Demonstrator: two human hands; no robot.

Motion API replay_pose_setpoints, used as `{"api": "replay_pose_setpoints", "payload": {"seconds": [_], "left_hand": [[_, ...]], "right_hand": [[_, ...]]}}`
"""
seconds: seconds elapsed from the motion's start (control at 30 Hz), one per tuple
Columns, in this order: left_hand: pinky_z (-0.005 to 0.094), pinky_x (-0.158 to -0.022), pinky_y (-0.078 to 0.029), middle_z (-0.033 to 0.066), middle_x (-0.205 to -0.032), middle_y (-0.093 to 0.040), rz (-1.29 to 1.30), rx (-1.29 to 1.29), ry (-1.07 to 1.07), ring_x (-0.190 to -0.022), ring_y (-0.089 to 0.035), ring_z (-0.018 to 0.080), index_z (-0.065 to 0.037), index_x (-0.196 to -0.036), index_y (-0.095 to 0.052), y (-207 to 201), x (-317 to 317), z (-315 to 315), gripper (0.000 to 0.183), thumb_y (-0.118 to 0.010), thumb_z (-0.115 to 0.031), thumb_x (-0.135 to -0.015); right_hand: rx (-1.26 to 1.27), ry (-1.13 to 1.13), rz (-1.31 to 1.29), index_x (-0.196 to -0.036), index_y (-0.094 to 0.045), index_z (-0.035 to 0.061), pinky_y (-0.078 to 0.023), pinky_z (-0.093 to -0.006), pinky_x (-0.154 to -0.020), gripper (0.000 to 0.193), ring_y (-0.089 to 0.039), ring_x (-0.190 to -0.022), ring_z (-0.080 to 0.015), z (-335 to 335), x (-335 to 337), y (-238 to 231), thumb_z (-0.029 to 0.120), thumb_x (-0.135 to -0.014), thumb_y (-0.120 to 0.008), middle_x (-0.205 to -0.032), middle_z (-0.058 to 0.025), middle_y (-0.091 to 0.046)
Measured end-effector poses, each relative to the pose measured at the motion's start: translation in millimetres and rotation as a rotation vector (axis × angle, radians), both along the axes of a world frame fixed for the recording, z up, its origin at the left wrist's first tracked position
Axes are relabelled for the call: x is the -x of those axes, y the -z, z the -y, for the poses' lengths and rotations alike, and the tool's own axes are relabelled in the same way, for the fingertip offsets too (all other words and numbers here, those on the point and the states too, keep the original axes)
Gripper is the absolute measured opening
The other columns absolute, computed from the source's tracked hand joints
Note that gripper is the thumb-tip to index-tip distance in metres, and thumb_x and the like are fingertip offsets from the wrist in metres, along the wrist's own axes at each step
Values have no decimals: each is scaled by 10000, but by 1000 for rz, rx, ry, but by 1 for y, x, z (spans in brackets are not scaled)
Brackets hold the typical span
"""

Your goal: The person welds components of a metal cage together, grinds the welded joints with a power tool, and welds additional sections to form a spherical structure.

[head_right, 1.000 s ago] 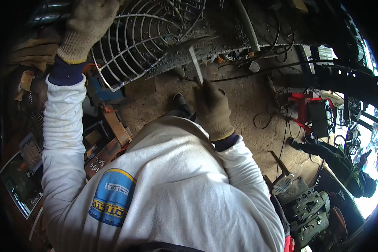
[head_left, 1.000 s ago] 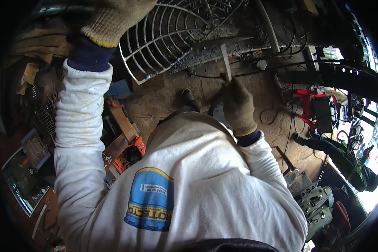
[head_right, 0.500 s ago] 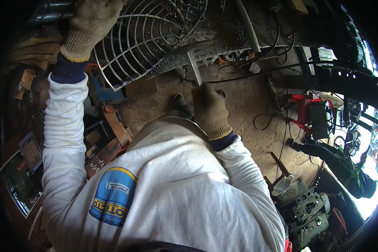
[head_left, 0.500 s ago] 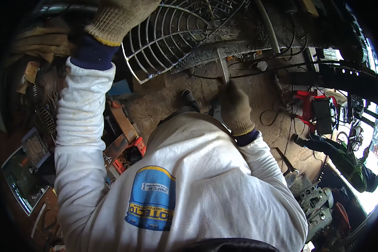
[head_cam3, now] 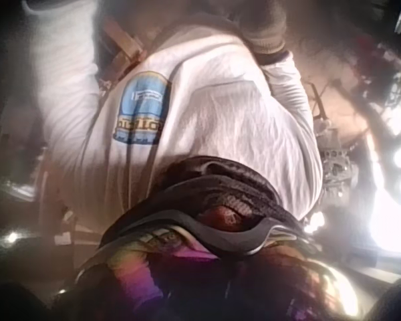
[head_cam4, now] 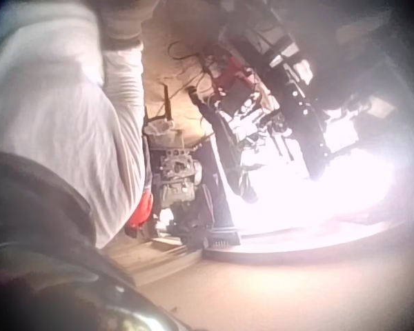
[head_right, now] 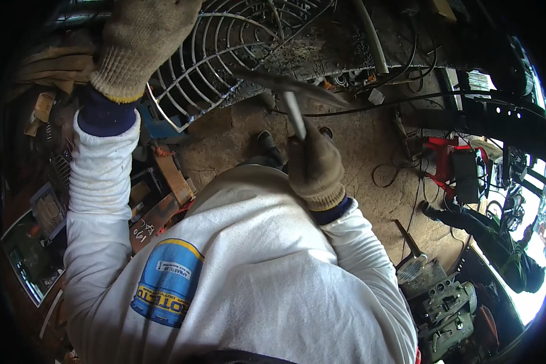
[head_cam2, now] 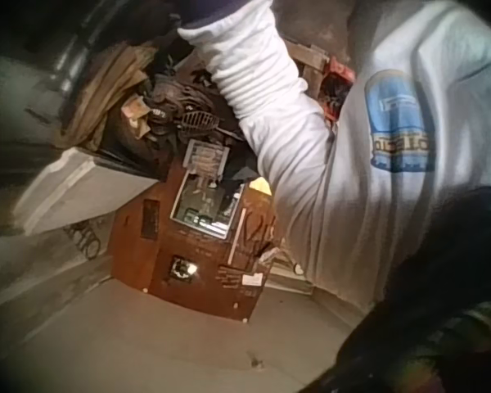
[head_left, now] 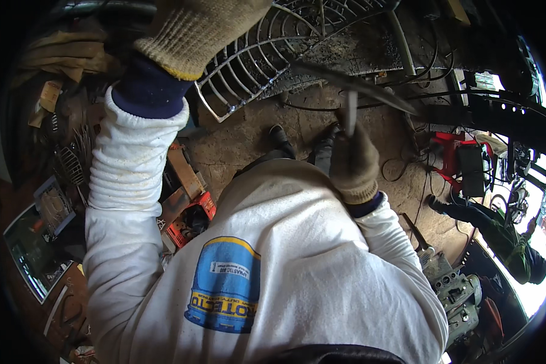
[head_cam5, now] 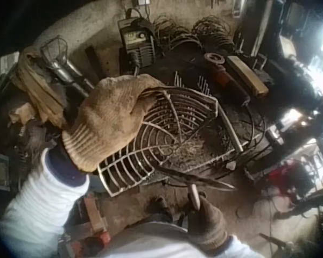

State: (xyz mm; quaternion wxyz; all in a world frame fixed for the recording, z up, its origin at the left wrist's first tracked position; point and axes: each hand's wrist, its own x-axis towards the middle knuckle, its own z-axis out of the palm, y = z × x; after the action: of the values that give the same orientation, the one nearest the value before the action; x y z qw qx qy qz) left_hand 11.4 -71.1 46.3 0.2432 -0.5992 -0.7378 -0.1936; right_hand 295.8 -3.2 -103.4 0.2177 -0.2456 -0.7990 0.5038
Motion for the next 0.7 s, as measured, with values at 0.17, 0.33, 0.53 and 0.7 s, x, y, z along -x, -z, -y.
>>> {"api": "replay_pose_setpoints", "payload": {"seconds": [0.17,0.33,0.53,0.7], "left_hand": [[303,-591,-543,63,-809,-679,50,38,-7,-660,-654,184,-95,-1061,-646,-6,-11,-2,183,-563,-256,-1031],[299,-555,-538,43,-801,-686,10,55,-19,-638,-653,169,-110,-1069,-652,-6,-19,-5,142,-615,-225,-994],[307,-621,-590,58,-899,-735,-67,-35,146,-725,-712,209,-112,-1126,-670,-2,-21,-9,184,-647,-154,-948],[327,-668,-619,55,-956,-743,-128,-86,232,-814,-733,221,-117,-1181,-663,1,-20,-4,259,-655,-110,-923]], "right_hand": [[108,-14,190,-1282,-622,34,-562,-384,-666,350,-725,-749,-289,-1,-4,5,136,-947,-614,-883,-169,-707],[-10,29,-117,-1285,-623,21,-558,-378,-672,340,-716,-739,-284,3,-5,0,112,-959,-607,-877,-154,-703],[-116,-14,-22,-1294,-625,37,-557,-379,-655,337,-719,-736,-277,-1,-11,8,101,-965,-595,-850,-151,-702],[-46,75,133,-1279,-639,72,-561,-380,-663,319,-730,-761,-271,0,-8,1,130,-967,-605,-834,-148,-705]]}}
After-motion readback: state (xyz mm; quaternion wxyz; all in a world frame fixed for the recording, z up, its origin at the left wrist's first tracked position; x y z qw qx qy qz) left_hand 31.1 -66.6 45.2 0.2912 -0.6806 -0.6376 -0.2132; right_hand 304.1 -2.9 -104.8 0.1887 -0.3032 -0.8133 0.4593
